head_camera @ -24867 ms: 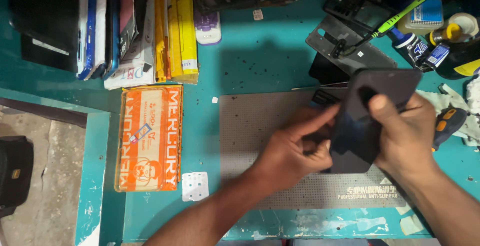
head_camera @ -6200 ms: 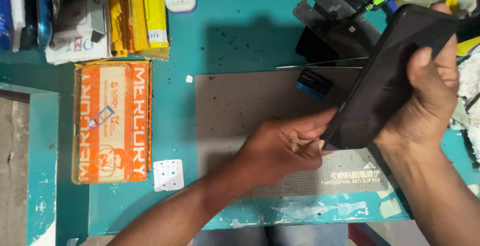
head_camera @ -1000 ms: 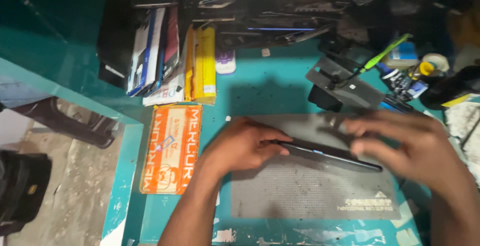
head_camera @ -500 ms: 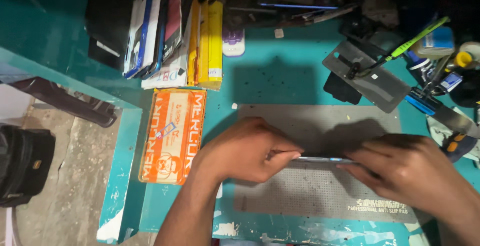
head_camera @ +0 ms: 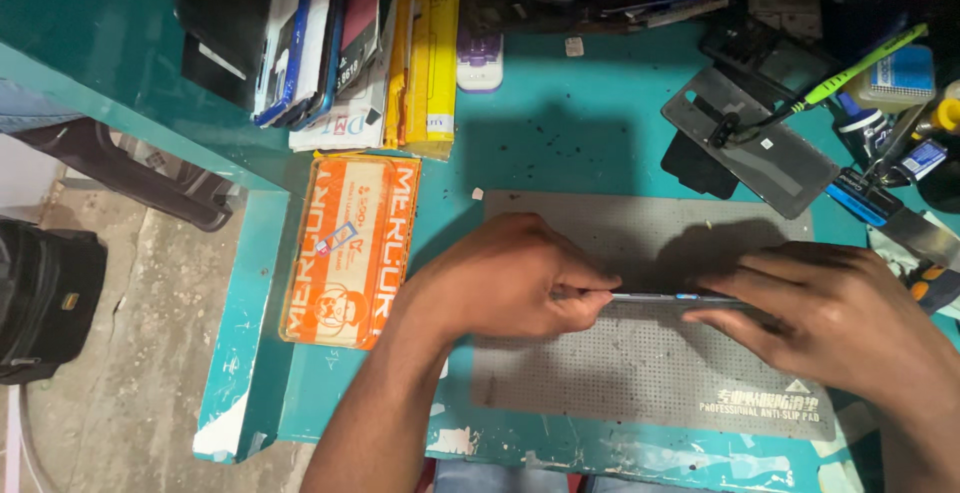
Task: The person uses a metal prying tool to separate the back cover of a smartphone from its frame. After prying around the edges, the back cover is removed, exposing the internal components including the battery and camera module. The person then uses a screwdriver to remove screws from the internal assembly.
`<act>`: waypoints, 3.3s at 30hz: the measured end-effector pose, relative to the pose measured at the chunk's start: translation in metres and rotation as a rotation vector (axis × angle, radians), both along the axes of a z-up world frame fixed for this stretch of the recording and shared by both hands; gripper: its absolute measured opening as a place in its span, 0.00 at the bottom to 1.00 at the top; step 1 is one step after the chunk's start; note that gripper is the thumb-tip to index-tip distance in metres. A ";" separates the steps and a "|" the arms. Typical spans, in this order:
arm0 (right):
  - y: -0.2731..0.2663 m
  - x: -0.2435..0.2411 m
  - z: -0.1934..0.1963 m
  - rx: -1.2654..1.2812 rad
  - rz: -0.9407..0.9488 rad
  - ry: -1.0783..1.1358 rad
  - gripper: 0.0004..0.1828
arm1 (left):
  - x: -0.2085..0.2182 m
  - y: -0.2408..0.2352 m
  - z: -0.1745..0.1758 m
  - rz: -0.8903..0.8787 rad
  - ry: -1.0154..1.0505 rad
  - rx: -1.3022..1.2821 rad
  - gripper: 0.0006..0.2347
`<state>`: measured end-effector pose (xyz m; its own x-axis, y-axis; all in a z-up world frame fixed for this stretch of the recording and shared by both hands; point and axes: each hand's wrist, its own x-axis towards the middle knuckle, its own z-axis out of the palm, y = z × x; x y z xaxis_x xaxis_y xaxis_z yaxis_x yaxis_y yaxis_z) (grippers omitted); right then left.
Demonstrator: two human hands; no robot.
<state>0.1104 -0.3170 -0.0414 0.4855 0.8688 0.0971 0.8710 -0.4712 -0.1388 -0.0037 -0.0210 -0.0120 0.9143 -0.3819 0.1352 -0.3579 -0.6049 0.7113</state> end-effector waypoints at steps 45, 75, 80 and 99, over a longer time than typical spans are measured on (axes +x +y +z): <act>0.026 -0.004 0.027 0.348 0.100 0.139 0.17 | -0.004 0.004 -0.053 0.145 0.024 -0.350 0.12; 0.014 0.004 0.014 0.356 -0.042 0.251 0.20 | -0.003 -0.006 -0.080 0.226 0.163 -0.542 0.12; 0.007 0.000 -0.010 0.708 -0.218 0.499 0.19 | -0.015 -0.005 -0.053 0.315 0.105 -0.601 0.12; 0.010 -0.014 -0.076 0.914 -0.016 1.201 0.16 | -0.039 -0.046 -0.025 0.186 -0.291 -0.660 0.11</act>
